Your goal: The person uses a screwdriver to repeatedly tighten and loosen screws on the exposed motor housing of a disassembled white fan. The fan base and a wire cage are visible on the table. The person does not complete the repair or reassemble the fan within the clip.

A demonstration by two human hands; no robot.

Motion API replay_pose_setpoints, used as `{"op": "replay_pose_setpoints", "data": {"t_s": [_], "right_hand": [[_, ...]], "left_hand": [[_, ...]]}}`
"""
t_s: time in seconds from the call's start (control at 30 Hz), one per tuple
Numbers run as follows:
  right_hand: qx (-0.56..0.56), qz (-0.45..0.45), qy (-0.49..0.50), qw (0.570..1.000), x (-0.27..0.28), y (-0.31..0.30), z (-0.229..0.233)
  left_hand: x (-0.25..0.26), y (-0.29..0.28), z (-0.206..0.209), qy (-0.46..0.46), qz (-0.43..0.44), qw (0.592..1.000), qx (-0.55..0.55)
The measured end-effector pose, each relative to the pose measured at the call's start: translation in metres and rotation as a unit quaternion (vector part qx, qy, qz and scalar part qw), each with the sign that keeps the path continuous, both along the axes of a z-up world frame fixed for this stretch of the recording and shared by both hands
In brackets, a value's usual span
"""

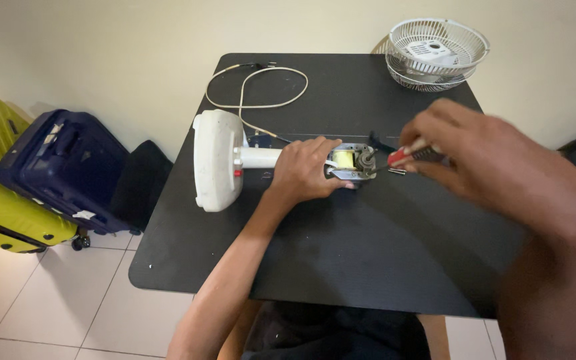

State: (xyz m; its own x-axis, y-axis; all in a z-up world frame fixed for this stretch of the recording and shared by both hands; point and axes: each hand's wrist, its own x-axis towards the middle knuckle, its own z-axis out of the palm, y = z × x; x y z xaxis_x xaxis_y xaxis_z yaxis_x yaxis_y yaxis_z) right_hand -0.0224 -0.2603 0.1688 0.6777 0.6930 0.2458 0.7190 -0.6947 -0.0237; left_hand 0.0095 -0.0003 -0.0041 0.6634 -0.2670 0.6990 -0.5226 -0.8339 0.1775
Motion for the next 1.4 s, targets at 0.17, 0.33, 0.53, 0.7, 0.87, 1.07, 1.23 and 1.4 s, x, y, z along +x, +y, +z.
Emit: {"op": "replay_pose_setpoints", "data": {"t_s": [0.17, 0.33, 0.53, 0.7, 0.87, 1.07, 1.23, 1.4], "right_hand": [[-0.085, -0.151, -0.059, 0.983, -0.002, 0.013, 0.007], [0.010, -0.016, -0.098, 0.995, 0.004, 0.006, 0.002], [0.021, 0.044, 0.093, 0.995, 0.015, 0.000, 0.005], [0.011, -0.011, 0.043, 0.999, 0.007, 0.009, 0.010], [0.046, 0.025, 0.006, 0.999, -0.001, 0.012, 0.009], [0.050, 0.035, -0.006, 0.998, 0.001, 0.010, 0.003], [-0.037, 0.002, -0.036, 0.999, 0.004, 0.003, -0.004], [-0.153, -0.092, -0.059, 0.982, 0.017, 0.002, -0.008]], "left_hand": [[0.000, 0.000, 0.000, 0.000, -0.006, 1.000, -0.006], [-0.001, 0.001, 0.001, -0.007, -0.007, 1.000, -0.004], [0.000, 0.001, 0.002, 0.002, -0.010, 1.000, -0.003], [0.001, 0.002, -0.001, -0.018, -0.015, 1.000, -0.005], [0.000, 0.002, -0.004, -0.029, -0.012, 1.000, -0.002], [0.002, 0.002, -0.003, -0.016, 0.001, 1.000, 0.005], [0.000, 0.002, -0.005, -0.034, -0.003, 0.999, -0.002], [0.001, -0.001, 0.000, 0.014, 0.014, 1.000, 0.020]]}}
